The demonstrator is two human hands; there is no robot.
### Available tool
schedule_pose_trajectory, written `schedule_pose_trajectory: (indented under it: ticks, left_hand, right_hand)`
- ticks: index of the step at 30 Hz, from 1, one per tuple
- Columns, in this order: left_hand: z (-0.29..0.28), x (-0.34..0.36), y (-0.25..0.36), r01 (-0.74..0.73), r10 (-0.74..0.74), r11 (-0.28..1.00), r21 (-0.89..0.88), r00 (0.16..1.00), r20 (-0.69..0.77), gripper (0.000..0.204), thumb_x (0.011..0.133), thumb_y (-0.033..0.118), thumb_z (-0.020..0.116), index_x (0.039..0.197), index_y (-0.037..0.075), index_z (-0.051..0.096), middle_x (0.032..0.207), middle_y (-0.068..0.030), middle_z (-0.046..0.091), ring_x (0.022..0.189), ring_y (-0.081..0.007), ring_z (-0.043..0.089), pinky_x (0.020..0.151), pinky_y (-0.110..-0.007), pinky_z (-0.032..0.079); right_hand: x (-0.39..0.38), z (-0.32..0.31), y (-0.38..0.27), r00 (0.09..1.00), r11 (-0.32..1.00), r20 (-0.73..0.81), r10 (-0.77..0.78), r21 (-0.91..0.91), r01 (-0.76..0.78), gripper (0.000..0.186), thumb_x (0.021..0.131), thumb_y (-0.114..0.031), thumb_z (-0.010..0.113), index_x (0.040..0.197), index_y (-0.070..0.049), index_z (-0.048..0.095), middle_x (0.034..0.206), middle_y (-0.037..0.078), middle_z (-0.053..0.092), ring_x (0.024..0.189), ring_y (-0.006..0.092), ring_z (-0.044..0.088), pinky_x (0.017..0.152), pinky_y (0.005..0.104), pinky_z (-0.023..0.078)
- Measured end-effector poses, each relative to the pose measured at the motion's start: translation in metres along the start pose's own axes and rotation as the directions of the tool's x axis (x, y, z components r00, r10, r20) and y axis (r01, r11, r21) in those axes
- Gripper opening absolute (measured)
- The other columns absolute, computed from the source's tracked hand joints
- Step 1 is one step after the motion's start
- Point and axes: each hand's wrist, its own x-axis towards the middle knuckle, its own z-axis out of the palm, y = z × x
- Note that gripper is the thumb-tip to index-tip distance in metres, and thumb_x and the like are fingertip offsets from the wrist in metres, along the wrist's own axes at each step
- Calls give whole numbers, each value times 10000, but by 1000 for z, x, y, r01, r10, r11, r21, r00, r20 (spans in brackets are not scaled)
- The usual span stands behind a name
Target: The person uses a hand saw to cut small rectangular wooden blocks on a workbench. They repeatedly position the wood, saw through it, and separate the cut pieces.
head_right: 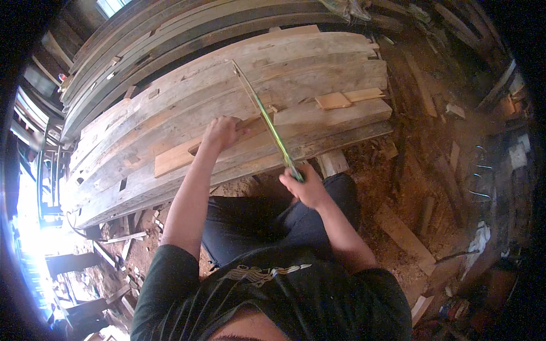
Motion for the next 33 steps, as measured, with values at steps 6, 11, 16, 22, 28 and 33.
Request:
schedule_pose_trajectory:
  ticks: [6,11,16,22,28,33]
  left_hand:
    - [2,-7,10,-18,14,999,51,998,64,451,949,472,642,1123,66,731,1041,-220,733,1020,-421,683,886,-514,544]
    - [0,-4,6,-37,37,999,31,999,-3,431,946,457,650,1094,64,745,1010,-220,737,994,-412,694,880,-510,547]
    - [-1,1,-3,-7,6,1000,19,1000,10,424,931,467,668,1089,83,755,1025,-209,739,997,-404,699,893,-501,550]
    - [-1,1,0,-49,49,999,0,999,-6,408,940,416,660,1091,46,743,1009,-247,724,971,-438,687,877,-520,546]
    - [-6,-2,8,-36,37,999,14,998,-43,413,932,419,662,1059,34,744,1005,-245,726,976,-426,694,876,-517,548]
    - [1,-2,7,-5,5,1000,-2,999,-33,422,929,412,663,1033,11,742,985,-251,721,949,-437,695,847,-522,551]
  right_hand:
    - [4,-4,5,997,980,-70,-30,196,43,250,985,-191,668,782,-105,551,631,-35,520,500,49,471,442,236,355]
    - [67,8,-3,999,996,-18,-37,80,39,266,983,-183,651,757,-99,538,592,-21,499,472,65,451,440,249,344]
    - [20,-1,0,1000,996,8,11,83,-11,276,974,-246,694,768,-116,563,617,-35,534,502,44,470,459,241,360]
    - [-5,-3,4,998,990,-56,25,141,-17,256,975,-200,676,770,-100,562,617,-28,523,483,61,452,442,247,357]
    - [41,-31,-16,1000,964,-21,10,265,-4,254,972,-213,668,778,-92,558,617,-18,514,470,68,440,430,249,348]
    - [47,-3,-1,1000,994,-24,16,106,-13,276,968,-250,684,755,-115,571,610,-29,520,479,57,457,440,244,342]
